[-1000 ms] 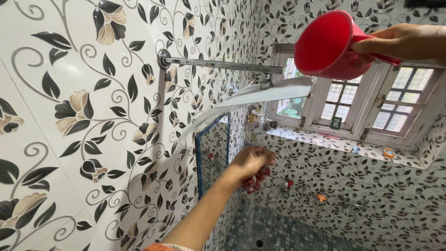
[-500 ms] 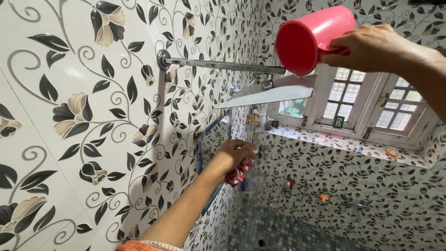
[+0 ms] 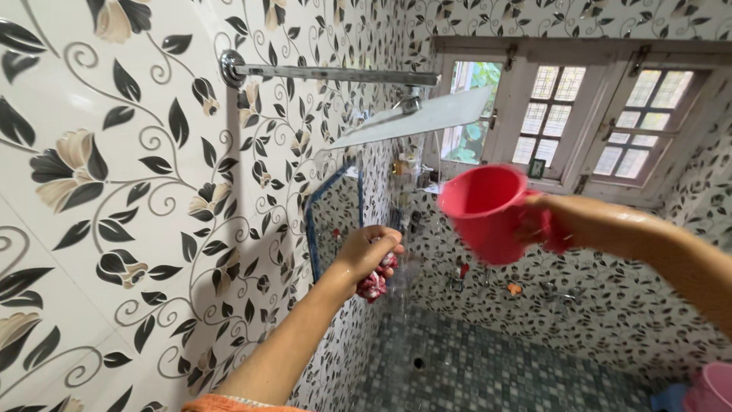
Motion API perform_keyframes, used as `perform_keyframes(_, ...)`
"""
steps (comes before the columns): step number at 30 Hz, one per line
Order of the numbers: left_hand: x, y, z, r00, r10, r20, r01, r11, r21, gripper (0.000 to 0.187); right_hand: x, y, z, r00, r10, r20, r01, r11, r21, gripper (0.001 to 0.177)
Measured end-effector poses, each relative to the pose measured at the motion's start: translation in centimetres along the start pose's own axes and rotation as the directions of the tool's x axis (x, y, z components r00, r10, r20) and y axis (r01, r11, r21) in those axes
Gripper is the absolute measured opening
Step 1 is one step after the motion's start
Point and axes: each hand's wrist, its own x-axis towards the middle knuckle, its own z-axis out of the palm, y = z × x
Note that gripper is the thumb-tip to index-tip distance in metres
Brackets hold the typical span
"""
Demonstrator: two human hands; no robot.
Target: The person wipes the tiled wall with a pink cloth, pours water from a red mug onto the wall and fixtures, and moves various buckets and a stool around the bathroom.
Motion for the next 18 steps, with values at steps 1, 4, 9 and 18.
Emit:
perform_keyframes(1,0.1,-0.2,0.1,1.0,0.023,-0.02,-0.023,1.0,0.005,0.038,-0.5,0.0,1.5,1.0,0.006,0.001,-0.006,1.0,0.002,0.06)
perform_keyframes(4,0.0,-0.2,0.2,0.996,0.013,-0.085,-0.014,1.0,-0.008,0.04,-1.5,-0.6,4.5,0.995,-0.035,0.097,0.016,0.982,0.188,0.065)
perform_keyframes(9,-0.8,1.0,0.4,0.993,-0.002,-0.117,-0.012,0.993,-0.121,0.043,-1.5,-2.0,5.8,0.973,-0.193,0.127,0.152,0.949,0.275,0.066)
perform_keyframes(18,-4.2,6.2,1.8,0.991,-0.04,-0.124,0.023,0.99,-0.138,0.039,-3.2,-4.2,6.7,0.977,-0.194,0.092,0.162,0.946,0.28,0.067)
